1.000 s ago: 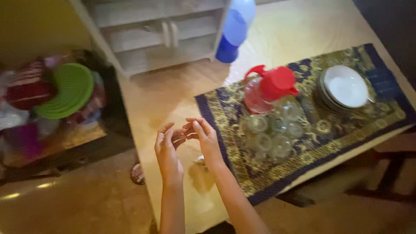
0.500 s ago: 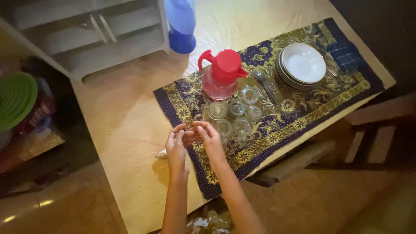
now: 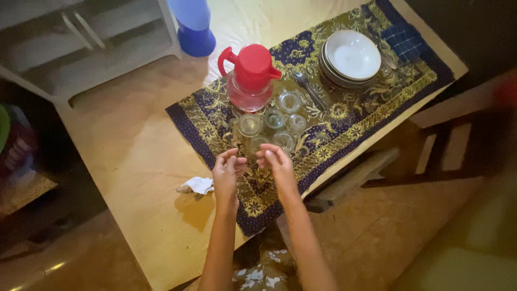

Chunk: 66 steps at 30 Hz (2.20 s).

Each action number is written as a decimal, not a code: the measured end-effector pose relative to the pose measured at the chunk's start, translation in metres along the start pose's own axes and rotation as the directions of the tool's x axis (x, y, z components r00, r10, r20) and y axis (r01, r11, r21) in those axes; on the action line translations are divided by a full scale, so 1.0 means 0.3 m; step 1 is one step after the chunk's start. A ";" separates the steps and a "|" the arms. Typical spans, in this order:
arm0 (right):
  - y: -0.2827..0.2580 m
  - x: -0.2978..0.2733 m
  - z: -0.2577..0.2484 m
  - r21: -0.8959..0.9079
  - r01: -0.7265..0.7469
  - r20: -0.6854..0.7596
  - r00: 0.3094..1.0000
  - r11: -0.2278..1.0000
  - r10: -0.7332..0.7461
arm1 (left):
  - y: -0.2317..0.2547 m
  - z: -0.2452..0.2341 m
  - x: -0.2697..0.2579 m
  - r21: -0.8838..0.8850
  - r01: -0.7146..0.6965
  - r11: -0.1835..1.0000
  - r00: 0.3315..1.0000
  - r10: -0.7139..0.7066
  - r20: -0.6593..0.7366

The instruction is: The person organizes glasses, bowls, and silverware on a table runner before folding a cloth and wiping down the items.

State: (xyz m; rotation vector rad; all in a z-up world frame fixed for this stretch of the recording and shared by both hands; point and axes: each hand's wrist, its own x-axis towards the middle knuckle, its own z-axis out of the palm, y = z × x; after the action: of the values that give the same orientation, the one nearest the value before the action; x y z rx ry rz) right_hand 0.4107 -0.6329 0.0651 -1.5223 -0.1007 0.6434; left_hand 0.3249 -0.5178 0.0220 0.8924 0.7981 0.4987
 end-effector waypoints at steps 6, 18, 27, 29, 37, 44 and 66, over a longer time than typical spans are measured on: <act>-0.024 0.065 -0.151 0.060 0.016 -0.102 0.995 0.998 -0.010 | -0.004 0.056 -0.011 0.059 0.002 0.998 1.000 -0.001 -0.012; -0.017 0.421 -0.499 -0.060 0.038 -0.033 0.999 0.997 -0.040 | -0.242 0.343 0.136 0.098 -0.106 0.989 0.988 0.116 -0.100; -0.077 0.546 -0.517 -0.850 0.213 0.168 0.976 0.481 -0.136 | -0.309 0.536 0.164 0.059 -0.044 0.997 0.959 0.058 -0.278; -0.085 0.554 -0.493 -0.871 0.309 0.256 0.949 0.383 -0.183 | -0.293 0.554 0.178 0.060 -0.004 0.998 0.944 0.024 -0.329; -0.092 0.565 -0.446 -0.934 0.279 0.265 0.960 0.225 -0.093 | -0.293 0.569 0.213 0.330 -0.093 0.939 0.938 0.194 -0.287; -0.128 0.587 -0.495 -0.832 0.519 0.497 0.854 0.196 -0.151 | -0.339 0.557 0.210 0.427 -0.072 0.902 0.927 0.218 -0.305; -0.215 0.543 -0.509 -0.643 0.755 0.759 0.651 0.130 -0.028 | -0.195 0.486 0.087 0.687 0.169 0.707 0.737 0.372 -0.564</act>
State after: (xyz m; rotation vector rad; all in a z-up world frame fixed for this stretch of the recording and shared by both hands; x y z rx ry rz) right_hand 0.6358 -0.6907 0.0606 -2.2293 -1.7460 0.5350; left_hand 0.4591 -0.6036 0.0179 1.5217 1.7015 0.6484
